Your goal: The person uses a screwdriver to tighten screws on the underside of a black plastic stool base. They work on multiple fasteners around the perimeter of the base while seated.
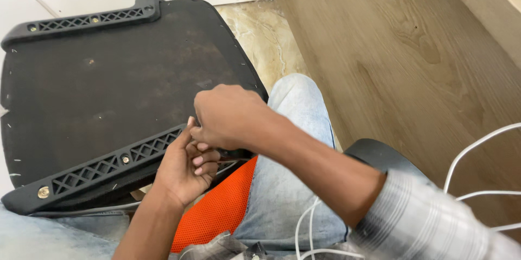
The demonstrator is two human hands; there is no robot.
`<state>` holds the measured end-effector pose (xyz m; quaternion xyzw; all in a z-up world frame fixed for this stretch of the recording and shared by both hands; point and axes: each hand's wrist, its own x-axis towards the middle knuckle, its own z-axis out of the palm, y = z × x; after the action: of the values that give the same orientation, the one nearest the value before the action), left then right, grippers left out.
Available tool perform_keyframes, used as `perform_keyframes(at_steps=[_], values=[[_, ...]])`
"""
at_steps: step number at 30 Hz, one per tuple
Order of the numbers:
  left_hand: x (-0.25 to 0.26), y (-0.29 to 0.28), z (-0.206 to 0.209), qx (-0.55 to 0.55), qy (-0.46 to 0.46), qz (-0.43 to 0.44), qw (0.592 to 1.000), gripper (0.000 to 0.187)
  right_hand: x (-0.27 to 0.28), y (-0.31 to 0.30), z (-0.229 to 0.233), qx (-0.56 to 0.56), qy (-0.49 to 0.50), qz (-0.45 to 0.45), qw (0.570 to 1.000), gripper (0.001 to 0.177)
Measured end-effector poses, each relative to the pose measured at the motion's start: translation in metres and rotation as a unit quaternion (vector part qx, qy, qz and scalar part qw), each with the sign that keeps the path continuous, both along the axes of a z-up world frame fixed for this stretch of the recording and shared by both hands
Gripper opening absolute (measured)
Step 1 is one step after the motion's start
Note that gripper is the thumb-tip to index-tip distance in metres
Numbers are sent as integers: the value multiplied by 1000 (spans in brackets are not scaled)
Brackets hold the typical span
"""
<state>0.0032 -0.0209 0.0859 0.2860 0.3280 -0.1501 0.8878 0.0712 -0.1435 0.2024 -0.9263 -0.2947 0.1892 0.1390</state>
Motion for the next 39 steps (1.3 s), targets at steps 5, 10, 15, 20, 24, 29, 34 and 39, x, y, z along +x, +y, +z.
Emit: perform_keyframes(at_steps=[5, 10, 15, 20, 24, 29, 34, 39], values=[[-14, -13, 2, -134, -93, 6, 987, 52, 30, -12, 2, -44, -44, 176, 982, 27], [-8, -27, 2, -132, -149, 23, 980, 47, 23, -16, 5, -41, -85, 194, 977, 27], [-6, -33, 1, -134, -110, 62, 983, 44, 6, -11, 1, -5, -27, 11, 1000, 30], [-15, -35, 1, -102, -121, 37, 987, 45, -1, -15, -21, 56, -59, -36, 996, 37], [-20, -36, 3, -122, -98, 31, 987, 54, 16, -20, -22, 56, -107, 90, 989, 28], [-14, -35, 3, -148, -133, 31, 980, 54, 39, -16, -7, 3, -137, 209, 968, 24], [-2, -33, -7, -143, -90, 84, 982, 52, 35, -12, -1, -29, -173, 214, 961, 24], [5, -25, -21, -115, -77, 131, 982, 32, 28, -11, 15, -23, -188, 197, 962, 25]])
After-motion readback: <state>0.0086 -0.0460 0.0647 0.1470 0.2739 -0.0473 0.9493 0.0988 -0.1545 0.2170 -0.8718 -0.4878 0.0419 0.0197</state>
